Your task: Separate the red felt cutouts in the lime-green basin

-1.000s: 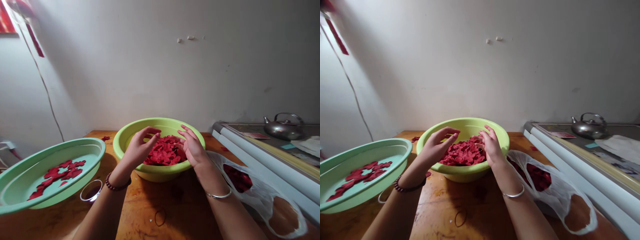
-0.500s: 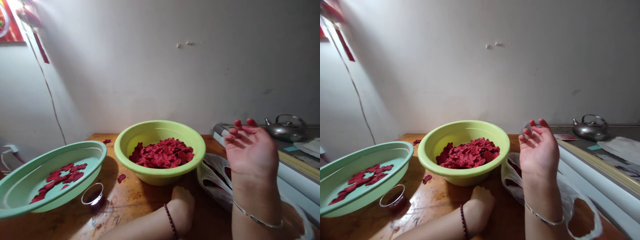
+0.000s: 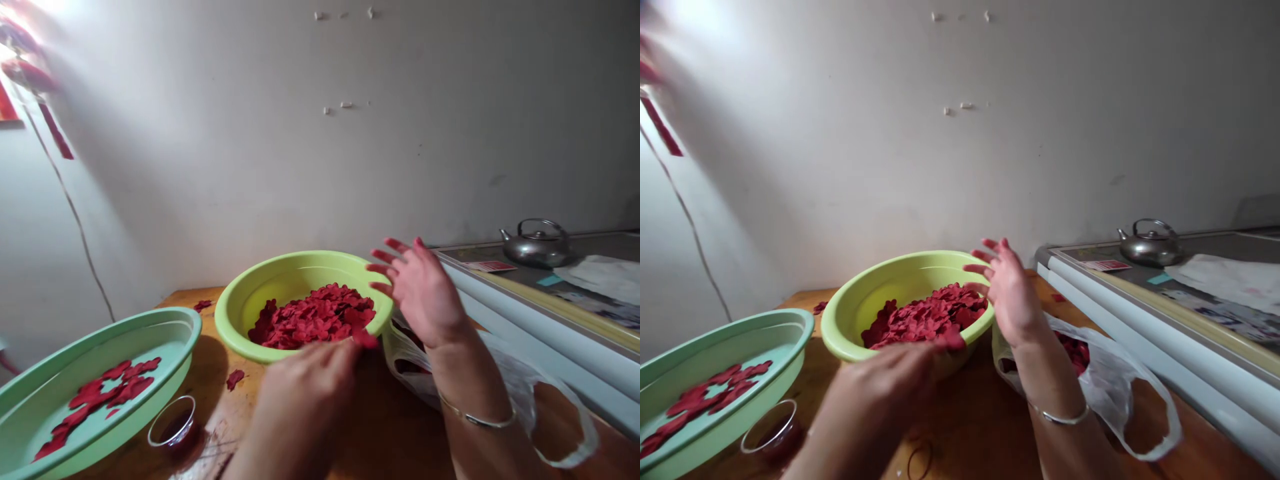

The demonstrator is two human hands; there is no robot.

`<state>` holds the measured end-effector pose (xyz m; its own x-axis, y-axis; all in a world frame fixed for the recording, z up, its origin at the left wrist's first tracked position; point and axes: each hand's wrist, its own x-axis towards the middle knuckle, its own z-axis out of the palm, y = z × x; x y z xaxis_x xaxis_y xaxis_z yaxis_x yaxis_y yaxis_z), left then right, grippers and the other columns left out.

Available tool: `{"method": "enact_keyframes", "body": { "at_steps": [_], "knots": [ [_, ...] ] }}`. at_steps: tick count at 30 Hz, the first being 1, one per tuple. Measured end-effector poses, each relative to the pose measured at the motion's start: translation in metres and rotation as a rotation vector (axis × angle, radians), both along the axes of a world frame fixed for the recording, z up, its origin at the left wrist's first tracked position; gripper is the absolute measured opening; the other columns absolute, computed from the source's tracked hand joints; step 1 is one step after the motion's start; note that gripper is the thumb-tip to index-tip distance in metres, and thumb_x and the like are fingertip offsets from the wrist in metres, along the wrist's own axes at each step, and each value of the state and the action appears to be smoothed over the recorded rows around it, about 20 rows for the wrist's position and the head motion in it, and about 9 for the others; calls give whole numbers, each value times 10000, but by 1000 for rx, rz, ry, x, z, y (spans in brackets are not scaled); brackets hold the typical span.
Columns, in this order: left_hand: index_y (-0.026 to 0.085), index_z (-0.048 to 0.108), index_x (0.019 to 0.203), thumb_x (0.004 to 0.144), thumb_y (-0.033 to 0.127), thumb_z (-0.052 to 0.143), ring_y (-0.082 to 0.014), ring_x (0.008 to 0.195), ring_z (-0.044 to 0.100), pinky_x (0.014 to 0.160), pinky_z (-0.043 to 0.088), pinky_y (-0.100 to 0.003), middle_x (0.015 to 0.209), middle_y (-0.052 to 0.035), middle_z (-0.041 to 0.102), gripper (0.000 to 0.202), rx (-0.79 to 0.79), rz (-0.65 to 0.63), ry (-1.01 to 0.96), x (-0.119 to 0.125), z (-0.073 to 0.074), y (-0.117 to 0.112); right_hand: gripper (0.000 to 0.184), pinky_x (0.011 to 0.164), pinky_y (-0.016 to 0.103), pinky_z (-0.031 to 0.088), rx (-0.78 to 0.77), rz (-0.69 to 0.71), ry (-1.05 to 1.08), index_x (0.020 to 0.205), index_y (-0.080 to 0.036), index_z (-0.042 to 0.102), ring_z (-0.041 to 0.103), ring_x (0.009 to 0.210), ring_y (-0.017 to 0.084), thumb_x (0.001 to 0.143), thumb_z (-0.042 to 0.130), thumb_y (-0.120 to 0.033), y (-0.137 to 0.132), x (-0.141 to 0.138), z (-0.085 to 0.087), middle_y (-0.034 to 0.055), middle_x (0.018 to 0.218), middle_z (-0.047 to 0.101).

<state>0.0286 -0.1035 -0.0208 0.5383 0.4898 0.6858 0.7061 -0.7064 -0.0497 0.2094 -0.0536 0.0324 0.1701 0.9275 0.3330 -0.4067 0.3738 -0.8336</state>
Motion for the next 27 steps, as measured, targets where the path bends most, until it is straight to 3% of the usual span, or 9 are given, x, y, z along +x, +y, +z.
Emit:
{"method": "enact_keyframes", "body": {
  "at_steps": [3,5,7,11,13,17,21,24,27],
  "knots": [
    [175,655,1147,898,123,540,-197,908,718,814,587,-319,1035,-76,754,279,323,46,-252,-28,24,16,695,720,337,559,-53,322,-201,1100,-221,632,642,969,242,692,559,-779,5,-20,-9,119,1143,655],
    [182,680,1080,898,111,537,-202,945,713,810,591,-319,1020,-59,760,242,366,8,-194,-34,27,34,659,744,333,555,-55,431,-302,1060,-202,672,651,947,235,675,633,-736,9,-33,-15,116,1085,686],
    [189,700,1013,892,99,537,-201,911,721,759,597,-309,951,-45,771,222,365,-32,-143,-34,22,51,532,773,321,548,-24,395,-323,978,-195,712,665,890,206,640,755,-604,16,-42,-22,78,987,718],
    [226,718,914,830,132,624,-193,838,720,709,586,-293,899,-26,769,157,170,-17,-245,-28,17,65,401,737,319,560,-29,241,-250,803,-184,743,672,737,168,548,839,-479,34,-50,-34,33,786,739],
    [228,712,880,787,204,687,-190,816,710,668,577,-278,901,-27,758,99,4,-2,-398,-27,18,66,352,709,316,565,-43,202,-213,737,-188,743,672,693,162,506,865,-423,41,-52,-39,27,741,740],
    [190,669,877,721,318,741,-181,757,703,575,552,-244,882,-49,740,215,-308,11,-748,-28,20,73,305,638,281,552,-38,158,-177,669,-203,736,651,609,135,461,891,-365,48,-55,-45,17,691,734],
    [164,654,754,692,302,724,-177,674,694,602,558,-257,705,-47,727,167,-550,-147,-904,-29,16,86,325,628,281,549,-10,188,-137,641,-206,717,643,577,133,427,905,-362,49,-59,-48,0,628,713],
    [153,668,764,696,286,695,-191,739,713,686,581,-284,769,-71,750,151,-608,-267,-967,-29,13,90,316,671,289,553,-2,187,-108,598,-206,686,649,599,131,418,910,-337,52,-60,-49,-13,625,707],
    [150,687,822,720,236,655,-196,818,722,779,585,-306,865,-84,763,137,-563,-272,-968,-27,10,89,316,681,282,544,-14,188,-93,559,-198,642,636,595,118,433,907,-316,53,-60,-51,-29,615,693]
  ]
}}
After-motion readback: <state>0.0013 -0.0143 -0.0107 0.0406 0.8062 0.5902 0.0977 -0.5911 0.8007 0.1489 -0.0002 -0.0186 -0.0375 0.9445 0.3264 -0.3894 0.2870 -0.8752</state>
